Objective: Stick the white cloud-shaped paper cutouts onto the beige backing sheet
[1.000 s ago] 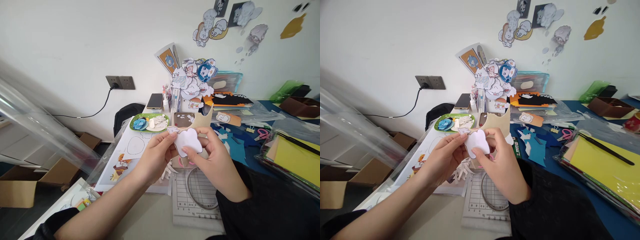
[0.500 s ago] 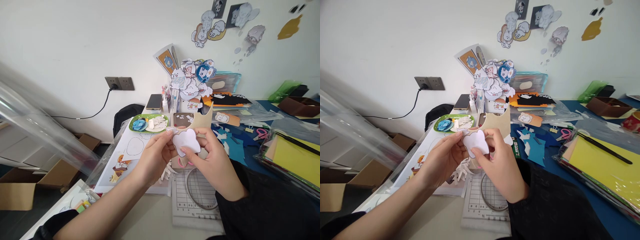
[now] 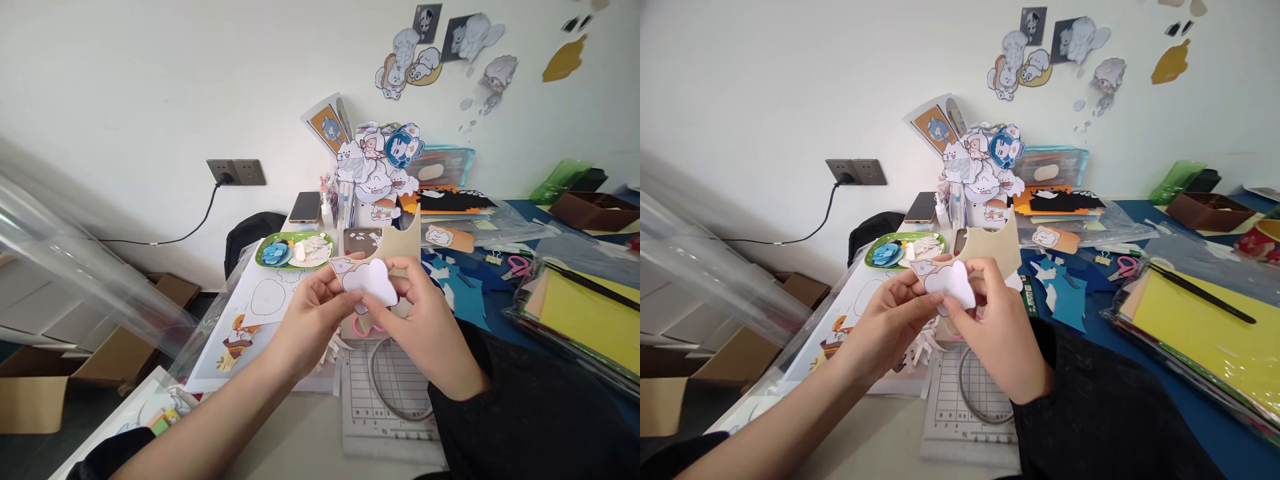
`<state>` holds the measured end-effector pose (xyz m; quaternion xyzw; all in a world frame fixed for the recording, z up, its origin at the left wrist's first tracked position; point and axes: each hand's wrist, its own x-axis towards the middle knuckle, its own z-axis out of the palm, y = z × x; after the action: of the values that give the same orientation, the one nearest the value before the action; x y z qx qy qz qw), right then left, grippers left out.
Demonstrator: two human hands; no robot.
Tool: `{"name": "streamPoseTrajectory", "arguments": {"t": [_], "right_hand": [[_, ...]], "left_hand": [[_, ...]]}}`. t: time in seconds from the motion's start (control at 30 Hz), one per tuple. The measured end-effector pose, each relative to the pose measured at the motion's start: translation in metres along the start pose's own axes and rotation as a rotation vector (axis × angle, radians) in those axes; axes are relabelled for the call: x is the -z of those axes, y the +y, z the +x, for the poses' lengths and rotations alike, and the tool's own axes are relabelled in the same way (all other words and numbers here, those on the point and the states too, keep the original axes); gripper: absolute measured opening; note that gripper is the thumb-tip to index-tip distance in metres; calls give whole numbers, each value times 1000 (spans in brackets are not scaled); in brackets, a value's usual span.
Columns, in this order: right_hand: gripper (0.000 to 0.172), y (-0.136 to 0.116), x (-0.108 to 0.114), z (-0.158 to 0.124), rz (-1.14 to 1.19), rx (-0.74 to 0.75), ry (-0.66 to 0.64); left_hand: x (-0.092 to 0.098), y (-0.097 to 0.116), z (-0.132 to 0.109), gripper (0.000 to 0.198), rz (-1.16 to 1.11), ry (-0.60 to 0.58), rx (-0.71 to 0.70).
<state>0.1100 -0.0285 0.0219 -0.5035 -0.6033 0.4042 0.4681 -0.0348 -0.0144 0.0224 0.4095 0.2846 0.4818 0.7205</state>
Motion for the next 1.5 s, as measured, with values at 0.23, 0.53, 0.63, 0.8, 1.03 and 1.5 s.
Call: {"name": "streamPoseTrajectory", "arguments": {"t": [0.23, 0.53, 0.63, 0.8, 1.03, 1.5], "right_hand": [[30, 3, -2, -1, 52, -6, -27], [14, 17, -3, -1, -387, 555, 103], [18, 20, -1, 2, -488, 805, 65], [23, 21, -1, 6, -565, 1015, 3], [14, 15, -2, -2, -217, 525, 36], [15, 2, 2, -2, 190, 70, -110]], "left_hand": [[-2, 1, 2, 24, -54, 24, -18], [-3, 2, 4, 18, -118, 74, -10], [-4, 3, 3, 14, -134, 125, 18], [-2, 3, 4, 13, -130, 179, 85], [-1, 3, 5, 16, -159, 94, 54], [-1, 5, 4, 23, -97, 64, 48]]}}
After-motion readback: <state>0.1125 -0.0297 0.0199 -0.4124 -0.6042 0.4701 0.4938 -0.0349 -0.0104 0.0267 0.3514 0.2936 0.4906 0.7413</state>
